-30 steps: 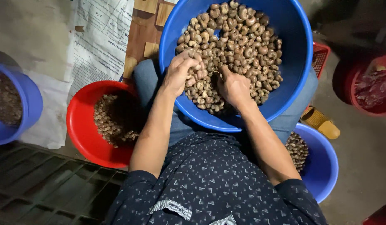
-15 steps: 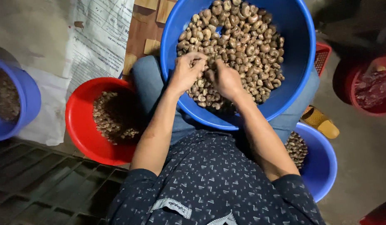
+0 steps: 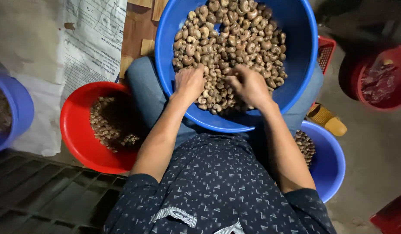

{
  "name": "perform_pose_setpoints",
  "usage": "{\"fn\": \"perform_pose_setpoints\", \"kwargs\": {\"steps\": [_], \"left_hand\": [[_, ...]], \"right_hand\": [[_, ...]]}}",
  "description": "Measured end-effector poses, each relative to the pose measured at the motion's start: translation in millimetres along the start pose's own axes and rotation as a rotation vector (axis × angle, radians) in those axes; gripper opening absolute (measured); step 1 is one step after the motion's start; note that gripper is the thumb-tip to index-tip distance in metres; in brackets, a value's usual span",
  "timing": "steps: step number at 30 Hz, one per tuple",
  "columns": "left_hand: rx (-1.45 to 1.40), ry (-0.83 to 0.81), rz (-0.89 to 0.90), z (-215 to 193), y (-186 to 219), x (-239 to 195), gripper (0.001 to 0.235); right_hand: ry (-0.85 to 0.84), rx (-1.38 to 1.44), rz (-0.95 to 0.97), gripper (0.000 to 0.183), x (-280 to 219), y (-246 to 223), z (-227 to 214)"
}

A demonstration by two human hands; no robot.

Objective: The person sorts cashew nuts by hand from a large blue basin resting on their lap, transferring selected nuts into a smaller blue basin on the floor. The person repeatedly scoops and moves nuts between the basins.

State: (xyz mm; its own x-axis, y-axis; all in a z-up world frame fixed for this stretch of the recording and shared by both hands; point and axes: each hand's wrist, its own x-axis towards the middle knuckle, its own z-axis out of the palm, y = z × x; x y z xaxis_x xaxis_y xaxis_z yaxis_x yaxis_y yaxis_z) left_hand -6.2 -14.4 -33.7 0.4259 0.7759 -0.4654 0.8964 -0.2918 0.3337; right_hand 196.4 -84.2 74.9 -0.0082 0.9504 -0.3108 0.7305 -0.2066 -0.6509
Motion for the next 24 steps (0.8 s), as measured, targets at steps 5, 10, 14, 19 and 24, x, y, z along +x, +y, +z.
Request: {"fn": "perform_pose_setpoints", "kwargs": {"steps": [5,10,14,19,24], "left_hand": [[-0.072,0.023,0.067,-37.9,17.2,-24.2,0.026],[-0.09,0.004,0.031,-40.9,15.3,-22.3,0.021],[-0.11,-0.021,0.014,-43.0,16.9,-30.0,0.023],[-0.187,-0.081,0.072,-63.3,27.4,-45.4,0.025],[-0.293,-0.085,0.134,-83.8,44.2,-55.3,0.033]], "right_hand": [[-0.091,-0.273,0.105,0.038,42.2,10.5,67.6],[-0.027,-0.441,-0.038,0.027,62.4,36.2,101.3],[-0.049,0.144,0.093,0.032,33.1,2.5,43.2],[0.013,1.165,0.212,0.027,19.6,31.4,4.8],[0.009,1.398,0.253,0.046,5.3,26.6,-22.0]]}}
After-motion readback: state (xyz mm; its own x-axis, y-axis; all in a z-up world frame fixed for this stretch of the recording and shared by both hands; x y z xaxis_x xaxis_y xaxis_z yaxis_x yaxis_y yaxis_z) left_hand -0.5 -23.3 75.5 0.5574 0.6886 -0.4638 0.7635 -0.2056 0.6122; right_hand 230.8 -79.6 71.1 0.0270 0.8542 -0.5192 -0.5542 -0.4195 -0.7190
